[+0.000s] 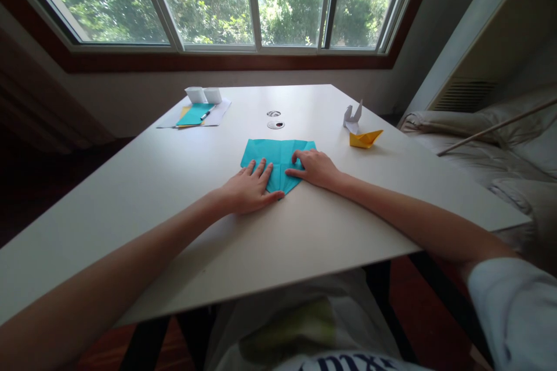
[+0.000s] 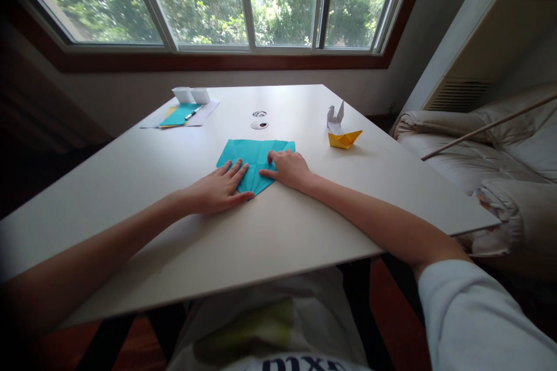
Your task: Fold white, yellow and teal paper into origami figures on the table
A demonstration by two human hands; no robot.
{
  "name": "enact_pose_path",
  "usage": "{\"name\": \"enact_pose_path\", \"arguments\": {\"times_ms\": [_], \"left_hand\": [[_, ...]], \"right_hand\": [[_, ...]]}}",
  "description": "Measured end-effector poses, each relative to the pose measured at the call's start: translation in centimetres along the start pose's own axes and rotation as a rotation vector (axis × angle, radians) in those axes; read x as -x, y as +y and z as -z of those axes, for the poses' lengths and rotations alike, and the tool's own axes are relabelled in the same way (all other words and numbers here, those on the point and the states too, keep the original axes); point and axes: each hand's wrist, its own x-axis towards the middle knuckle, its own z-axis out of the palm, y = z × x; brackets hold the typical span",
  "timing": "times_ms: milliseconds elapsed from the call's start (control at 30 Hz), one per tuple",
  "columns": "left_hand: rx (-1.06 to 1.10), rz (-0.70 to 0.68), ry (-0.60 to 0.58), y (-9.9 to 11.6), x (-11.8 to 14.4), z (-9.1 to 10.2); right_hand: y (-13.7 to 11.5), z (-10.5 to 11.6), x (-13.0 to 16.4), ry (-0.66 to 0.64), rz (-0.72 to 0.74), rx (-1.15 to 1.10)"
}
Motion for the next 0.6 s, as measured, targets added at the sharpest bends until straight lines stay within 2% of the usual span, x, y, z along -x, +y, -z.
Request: {"name": "enact_pose_path", "arguments": {"times_ms": [267,500,600], "left_hand": [[0.007,0.003,0.001,0.0,0.0,0.0],[0.01,0.004,0.005,0.0,0.0,0.0],[0.01,-0.002,0.005,-0.1,0.0,0.0]], "right_hand": [[2.3,0.5,-0.7,0.014,-0.152,0.092],[3.8,0.4,-1.0,0.021,-0.206,0.126],[4.5,0.5,-1.0,0.084,-0.167,0.128]]}}
